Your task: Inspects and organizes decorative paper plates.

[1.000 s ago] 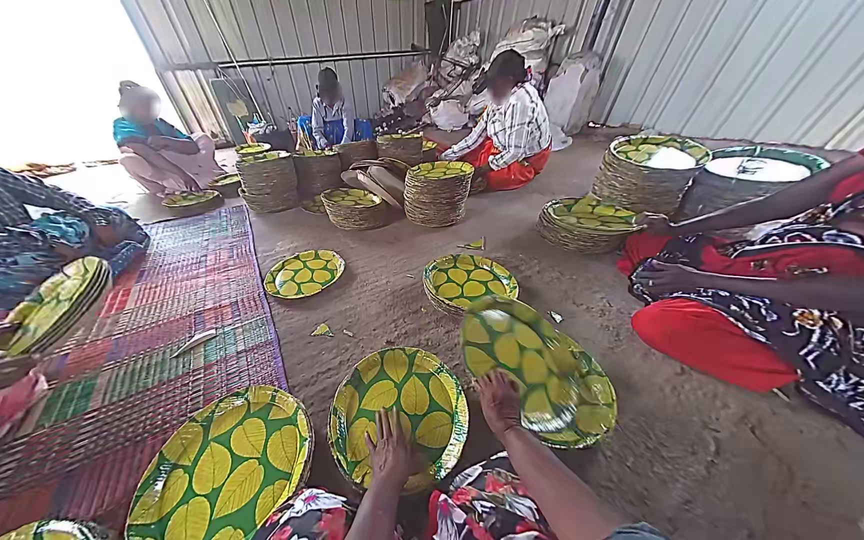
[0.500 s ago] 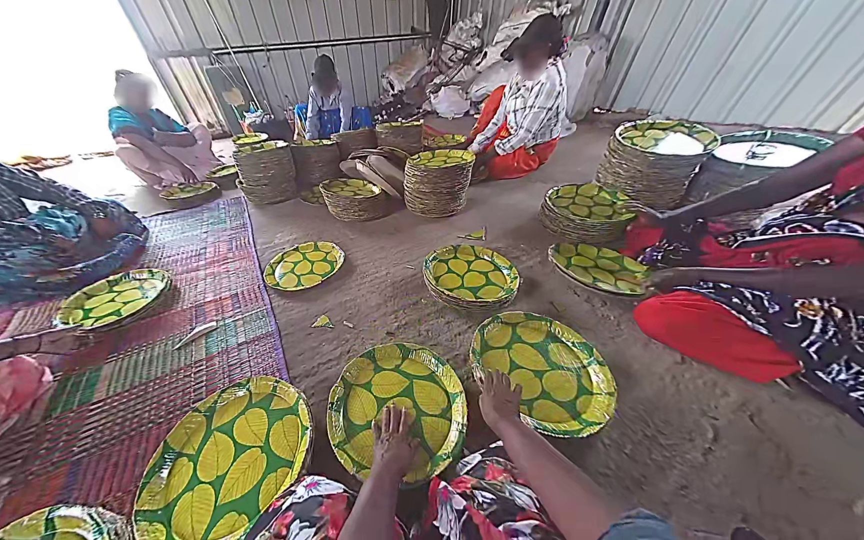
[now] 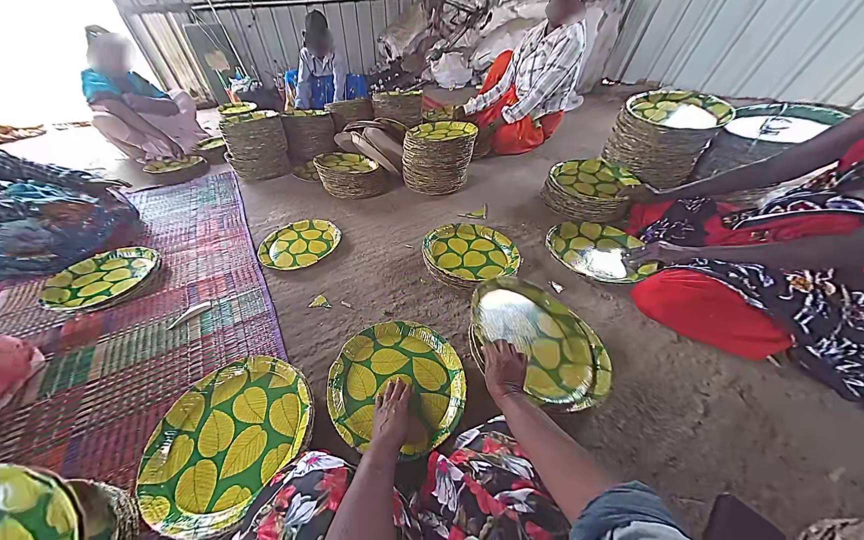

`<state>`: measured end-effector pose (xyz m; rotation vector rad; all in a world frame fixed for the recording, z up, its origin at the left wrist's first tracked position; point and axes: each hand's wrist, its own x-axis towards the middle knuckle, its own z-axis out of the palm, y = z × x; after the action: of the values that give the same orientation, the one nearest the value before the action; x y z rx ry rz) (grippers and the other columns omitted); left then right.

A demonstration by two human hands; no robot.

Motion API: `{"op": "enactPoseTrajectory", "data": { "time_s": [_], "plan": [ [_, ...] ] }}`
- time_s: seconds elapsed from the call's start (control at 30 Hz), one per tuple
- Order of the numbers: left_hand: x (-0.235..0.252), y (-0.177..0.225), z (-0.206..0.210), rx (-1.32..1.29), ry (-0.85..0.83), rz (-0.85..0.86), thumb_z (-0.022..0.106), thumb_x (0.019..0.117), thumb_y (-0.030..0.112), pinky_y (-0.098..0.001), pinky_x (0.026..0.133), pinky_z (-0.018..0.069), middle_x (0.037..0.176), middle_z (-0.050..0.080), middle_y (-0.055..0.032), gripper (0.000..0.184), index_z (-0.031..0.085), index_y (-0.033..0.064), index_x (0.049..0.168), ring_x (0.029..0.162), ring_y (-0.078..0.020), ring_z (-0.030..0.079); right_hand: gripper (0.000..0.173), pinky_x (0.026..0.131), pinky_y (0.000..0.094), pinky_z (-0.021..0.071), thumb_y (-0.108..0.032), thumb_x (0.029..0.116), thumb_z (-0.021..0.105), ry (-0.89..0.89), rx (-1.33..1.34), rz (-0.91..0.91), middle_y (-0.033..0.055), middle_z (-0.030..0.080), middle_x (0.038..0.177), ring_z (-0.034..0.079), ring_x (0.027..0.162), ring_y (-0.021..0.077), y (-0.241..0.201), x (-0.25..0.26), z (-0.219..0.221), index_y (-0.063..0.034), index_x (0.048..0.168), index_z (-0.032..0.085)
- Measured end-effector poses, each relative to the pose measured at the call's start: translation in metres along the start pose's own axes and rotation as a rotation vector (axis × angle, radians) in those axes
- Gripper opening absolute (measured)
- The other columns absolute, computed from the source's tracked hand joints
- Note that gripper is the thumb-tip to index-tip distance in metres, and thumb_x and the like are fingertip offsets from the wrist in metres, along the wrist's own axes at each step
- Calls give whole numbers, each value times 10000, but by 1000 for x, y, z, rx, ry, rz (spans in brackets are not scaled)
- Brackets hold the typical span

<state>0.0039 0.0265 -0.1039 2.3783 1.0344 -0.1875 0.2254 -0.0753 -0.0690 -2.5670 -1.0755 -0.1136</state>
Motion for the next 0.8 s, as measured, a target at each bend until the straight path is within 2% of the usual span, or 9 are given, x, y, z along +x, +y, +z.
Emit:
{"op": "enactPoseTrajectory", "data": {
  "time_s": [0.1, 0.2, 0.27, 0.33, 0.43, 0.5, 0.6, 0.73, 0.8],
  "plan": [
    [-5, 7, -2, -57, 537, 70, 557, 1037, 229, -659, 1234, 162, 1645, 279, -299, 624, 363, -38, 1566, 1553, -445, 236, 266, 985, 594, 518, -47, 1028, 525, -6, 177, -399, 241, 699, 1263, 669, 1189, 425, -11, -16, -3, 33, 1171, 734],
    [0, 2, -3, -6, 893, 48, 433, 1039, 291, -696, 1212, 159, 1597, 336, -345, 608, 420, -76, 1523, 1511, -508, 294, 317, 1015, 614, 489, -71, 1049, 488, -399, 129, -793, 225, 671, 1330, 639, 1244, 423, -14, -22, 6, -21, 1274, 705],
    [-2, -5, -2, -54, 863, -116, 351, 1067, 337, -681, 1232, 83, 1634, 278, -324, 623, 380, -51, 1553, 1543, -488, 228, 380, 1057, 627, 424, -265, 1094, 459, -600, 42, -860, 229, 670, 1304, 609, 1260, 422, -16, -21, 15, -14, 1220, 715],
    [-3, -10, -4, -155, 781, -385, 351, 1083, 368, -673, 1234, 33, 1687, 163, -279, 649, 275, -5, 1609, 1578, -447, 128, 534, 1177, 602, 308, -404, 1120, 373, -737, -44, -720, 235, 645, 1327, 546, 1336, 405, -20, -19, 10, 9, 1210, 700],
    [-5, -16, -17, -391, 685, -702, 479, 1072, 373, -693, 1220, 17, 1711, 67, -250, 734, 180, 5, 1632, 1598, -398, 41, 459, 1196, 607, 294, -307, 1084, 511, -587, -59, -460, 285, 488, 1520, 419, 1457, 437, -16, -12, 8, 61, 1330, 631],
    [-9, -20, -25, -582, 641, -828, 532, 1067, 349, -625, 1220, 197, 1691, 187, -244, 725, 216, -1, 1618, 1570, -389, 204, 593, 1210, 624, 268, -296, 1041, 610, -527, -66, -245, 264, 245, 1676, 241, 1558, 431, -14, -10, 6, 16, 1522, 457],
    [-10, -29, -34, -757, 674, -914, 581, 1049, 335, -578, 1124, 385, 1618, 366, -231, 673, 316, 40, 1593, 1468, -403, 400, 745, 1201, 554, 331, -322, 1013, 663, -536, -26, -89, 252, 78, 1717, 202, 1571, 426, -9, -7, 14, -26, 1603, 318],
    [-15, -38, -39, -880, 627, -997, 603, 1034, 356, -573, 1127, 399, 1538, 466, -244, 583, 474, 33, 1503, 1441, -415, 428, 763, 1204, 517, 347, -300, 1010, 672, -617, -58, -217, 254, 78, 1717, 263, 1551, 433, -9, -7, 18, -50, 1620, 289],
    [-18, -38, -38, -855, 564, -987, 593, 1040, 350, -564, 1144, 381, 1516, 489, -245, 549, 510, 19, 1469, 1441, -412, 427, 830, 1251, 531, 248, -315, 988, 697, -663, -58, -277, 237, 109, 1719, 221, 1574, 404, -5, -7, 21, -41, 1632, 249]
  ]
}}
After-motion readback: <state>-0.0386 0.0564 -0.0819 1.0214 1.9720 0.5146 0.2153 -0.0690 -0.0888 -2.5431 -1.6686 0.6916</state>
